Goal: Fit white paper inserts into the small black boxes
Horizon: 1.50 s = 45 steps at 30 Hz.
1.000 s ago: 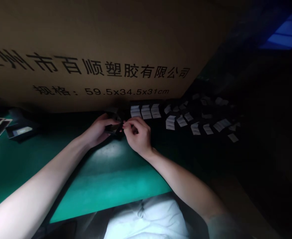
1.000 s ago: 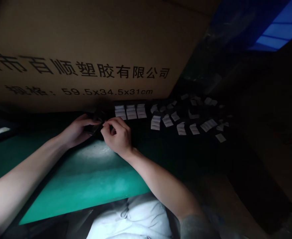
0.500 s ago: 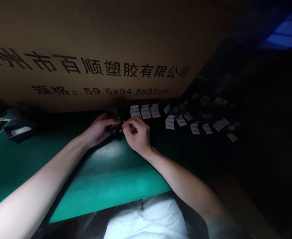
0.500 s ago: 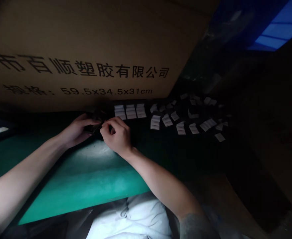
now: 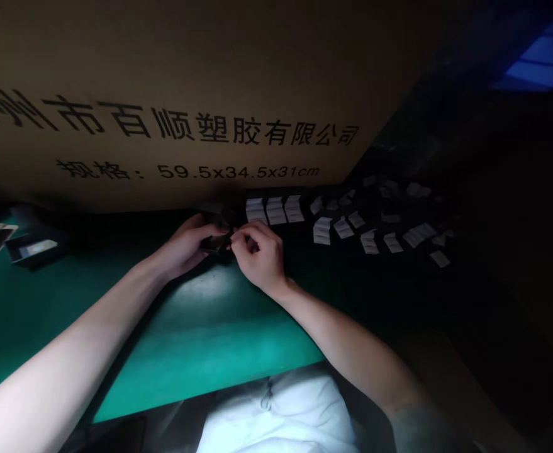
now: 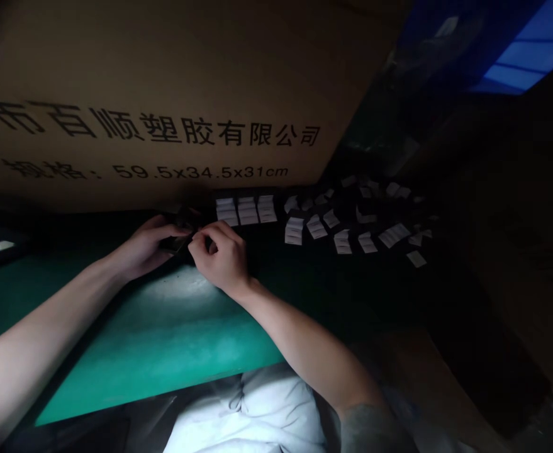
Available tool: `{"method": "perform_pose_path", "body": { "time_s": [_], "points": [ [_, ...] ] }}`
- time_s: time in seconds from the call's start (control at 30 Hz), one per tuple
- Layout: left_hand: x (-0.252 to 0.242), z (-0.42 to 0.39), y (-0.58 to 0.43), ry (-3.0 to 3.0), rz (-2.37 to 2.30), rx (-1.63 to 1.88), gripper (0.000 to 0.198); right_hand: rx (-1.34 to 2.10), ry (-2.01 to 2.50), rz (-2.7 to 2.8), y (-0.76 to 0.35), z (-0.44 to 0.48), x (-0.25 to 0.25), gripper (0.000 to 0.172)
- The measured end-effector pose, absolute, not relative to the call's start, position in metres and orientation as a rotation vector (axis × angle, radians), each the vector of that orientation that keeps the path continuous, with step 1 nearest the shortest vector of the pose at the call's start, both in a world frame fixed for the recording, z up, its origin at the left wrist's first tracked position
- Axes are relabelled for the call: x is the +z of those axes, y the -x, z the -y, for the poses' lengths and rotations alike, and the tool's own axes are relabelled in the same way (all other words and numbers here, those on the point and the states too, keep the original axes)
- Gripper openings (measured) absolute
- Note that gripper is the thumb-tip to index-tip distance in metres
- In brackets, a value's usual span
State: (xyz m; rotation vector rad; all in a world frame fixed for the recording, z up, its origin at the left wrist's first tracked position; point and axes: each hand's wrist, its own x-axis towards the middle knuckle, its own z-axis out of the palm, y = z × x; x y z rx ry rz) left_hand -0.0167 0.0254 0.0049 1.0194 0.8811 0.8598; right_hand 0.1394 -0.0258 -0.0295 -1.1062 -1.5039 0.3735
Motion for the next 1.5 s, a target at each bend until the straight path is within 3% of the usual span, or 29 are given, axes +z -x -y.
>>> {"method": "perform_pose_path", "body": {
  "time_s": [0.2, 0.5, 0.93, 1.1, 1.2, 1.37, 1.5],
  "points": [
    [0.003, -0.026, 0.017, -0.969, -0.898, 0.872, 0.010, 0.340, 1.171, 1.600, -0.144, 0.021, -0.032, 0.012],
    [0.008, -0.025, 0.017, -0.843, -0.828, 0.857, 0.026, 0.227, 1.228, 1.813, -0.168, 0.005, -0.041, 0.024],
    [0.010, -0.023, 0.014, -0.780, -0.813, 0.875, 0.022, 0.120, 1.210, 2.043, -0.179, 0.005, -0.034, 0.027],
    [0.013, -0.023, 0.011, -0.738, -0.816, 0.900, 0.022, 0.217, 1.172, 1.765, -0.172, 0.004, -0.036, 0.019],
    [0.010, -0.024, 0.013, -0.768, -0.785, 0.883, 0.036, 0.420, 1.224, 1.529, -0.171, 0.000, -0.037, 0.012],
    [0.005, -0.026, 0.016, -0.857, -0.751, 0.866, 0.061, 1.024, 1.277, 1.315, -0.176, -0.009, -0.034, 0.015],
    [0.004, -0.025, 0.017, -0.916, -0.763, 0.845, 0.071, 1.030, 1.238, 1.257, -0.180, -0.010, -0.031, 0.011]
  ]
}}
